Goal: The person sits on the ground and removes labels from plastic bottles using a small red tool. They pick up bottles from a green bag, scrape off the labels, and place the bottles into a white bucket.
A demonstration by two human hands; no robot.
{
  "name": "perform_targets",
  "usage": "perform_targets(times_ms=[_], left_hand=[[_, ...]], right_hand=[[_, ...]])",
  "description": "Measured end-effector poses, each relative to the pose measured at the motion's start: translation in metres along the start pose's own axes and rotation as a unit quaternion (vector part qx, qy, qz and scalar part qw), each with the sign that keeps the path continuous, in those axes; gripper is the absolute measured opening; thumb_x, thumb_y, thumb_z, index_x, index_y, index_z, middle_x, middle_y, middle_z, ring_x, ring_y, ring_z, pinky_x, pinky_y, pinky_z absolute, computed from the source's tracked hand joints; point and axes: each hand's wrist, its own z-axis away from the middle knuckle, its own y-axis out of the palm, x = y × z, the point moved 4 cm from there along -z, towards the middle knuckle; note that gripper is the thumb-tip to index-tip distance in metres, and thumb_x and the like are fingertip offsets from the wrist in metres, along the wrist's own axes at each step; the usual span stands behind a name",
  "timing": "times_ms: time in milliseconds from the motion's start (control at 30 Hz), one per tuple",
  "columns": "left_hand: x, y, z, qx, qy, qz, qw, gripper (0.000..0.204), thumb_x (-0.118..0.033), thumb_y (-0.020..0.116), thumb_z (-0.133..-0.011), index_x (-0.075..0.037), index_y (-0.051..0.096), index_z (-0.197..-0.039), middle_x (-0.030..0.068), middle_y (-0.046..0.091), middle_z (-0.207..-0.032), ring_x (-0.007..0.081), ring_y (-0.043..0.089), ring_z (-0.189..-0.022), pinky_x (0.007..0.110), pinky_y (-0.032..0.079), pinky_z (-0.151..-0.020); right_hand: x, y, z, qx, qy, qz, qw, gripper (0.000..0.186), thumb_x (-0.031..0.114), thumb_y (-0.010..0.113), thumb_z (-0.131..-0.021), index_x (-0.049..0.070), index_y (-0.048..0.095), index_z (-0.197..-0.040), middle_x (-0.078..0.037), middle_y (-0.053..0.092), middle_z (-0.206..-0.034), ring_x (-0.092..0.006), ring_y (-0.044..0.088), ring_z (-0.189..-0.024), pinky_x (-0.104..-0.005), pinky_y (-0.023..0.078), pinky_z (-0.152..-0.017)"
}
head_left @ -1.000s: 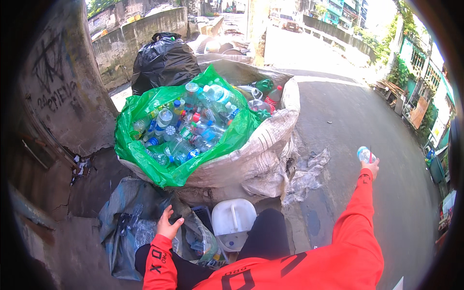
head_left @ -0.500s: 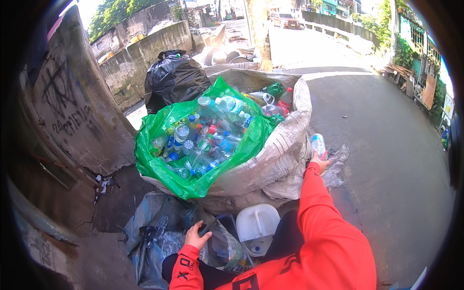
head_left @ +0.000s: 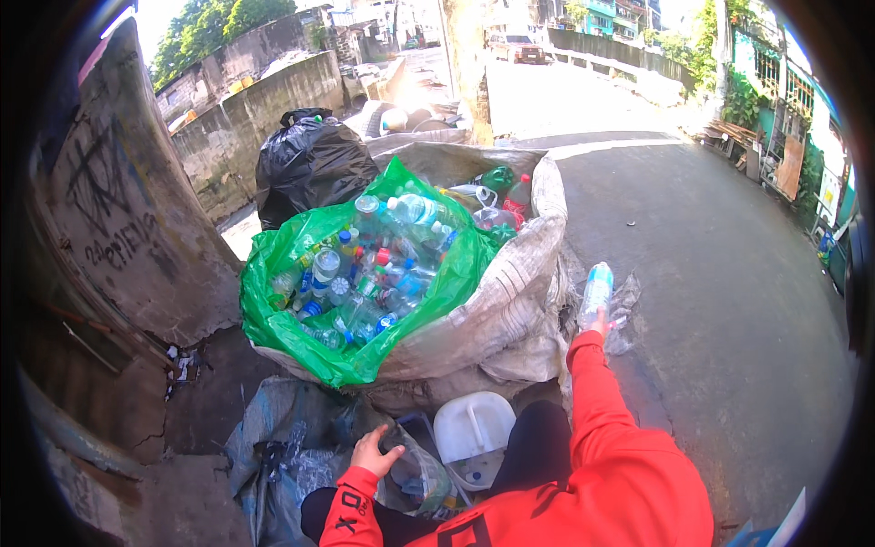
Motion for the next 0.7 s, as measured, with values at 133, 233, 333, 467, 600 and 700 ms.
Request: perform_targets(times_ms=[133,233,333,467,600,700], left_hand=[[-0.041,-0.021,0.008,-0.020,0.002,0.229,0.973,0.060,-0.025,0.069,-0.073,-0.003,0.046,-0.123,0.0159,0.053,-0.117,0.0273,0.051,-0.110,0.037,0.041,-0.091],[-0.075,-0.041,-0.016,0.002,0.039,0.408,0.912,0.061,-0.015,0.067,-0.077,-0.002,0.038,-0.129,0.0149,0.047,-0.125,0.0242,0.046,-0.116,0.037,0.040,-0.093],[-0.093,-0.052,-0.032,-0.020,0.061,0.521,0.851,0.065,-0.022,0.064,-0.081,-0.001,0.031,-0.133,0.0155,0.043,-0.127,0.0231,0.044,-0.116,0.035,0.039,-0.094],[-0.092,-0.066,-0.037,-0.105,0.076,0.661,0.739,0.066,-0.030,0.061,-0.083,-0.002,0.029,-0.133,0.0130,0.046,-0.123,0.0230,0.047,-0.112,0.035,0.039,-0.093],[-0.038,-0.079,-0.028,-0.171,0.074,0.671,0.717,0.048,-0.020,0.062,-0.082,-0.002,0.040,-0.121,0.0119,0.054,-0.109,0.0233,0.055,-0.099,0.037,0.045,-0.087],[-0.021,-0.075,-0.025,-0.174,0.043,0.676,0.714,0.042,-0.004,0.064,-0.077,-0.001,0.045,-0.114,0.0105,0.058,-0.103,0.0199,0.058,-0.092,0.034,0.048,-0.082]], right_hand=[[0.053,0.016,0.150,0.224,0.122,-0.194,0.947,0.062,0.063,0.058,-0.070,0.018,0.046,-0.112,-0.011,0.060,-0.087,-0.0067,0.036,-0.036,-0.0201,0.031,-0.035],[0.058,0.034,0.249,0.395,0.158,-0.140,0.894,0.053,0.059,0.054,-0.076,0.018,0.045,-0.109,-0.009,0.061,-0.085,-0.0080,0.038,-0.038,-0.0217,0.033,-0.038],[0.024,0.039,0.363,0.525,0.263,-0.044,0.808,0.046,0.057,0.052,-0.080,0.019,0.045,-0.106,-0.005,0.060,-0.087,-0.0071,0.039,-0.043,-0.0222,0.033,-0.042],[-0.026,0.018,0.472,0.620,0.302,0.058,0.722,0.037,0.043,0.058,-0.082,0.016,0.047,-0.105,0.002,0.054,-0.075,-0.0063,0.038,-0.047,-0.0224,0.032,-0.044],[-0.061,0.030,0.488,0.695,0.151,0.203,0.673,0.057,0.029,0.065,-0.081,0.001,0.043,-0.126,0.005,0.048,-0.058,-0.0030,0.037,-0.042,-0.0201,0.030,-0.038],[-0.057,0.052,0.490,0.727,0.116,0.284,0.614,0.041,0.019,0.066,-0.080,-0.004,0.054,-0.112,-0.003,0.061,-0.073,-0.0041,0.048,-0.050,-0.0205,0.039,-0.045]])
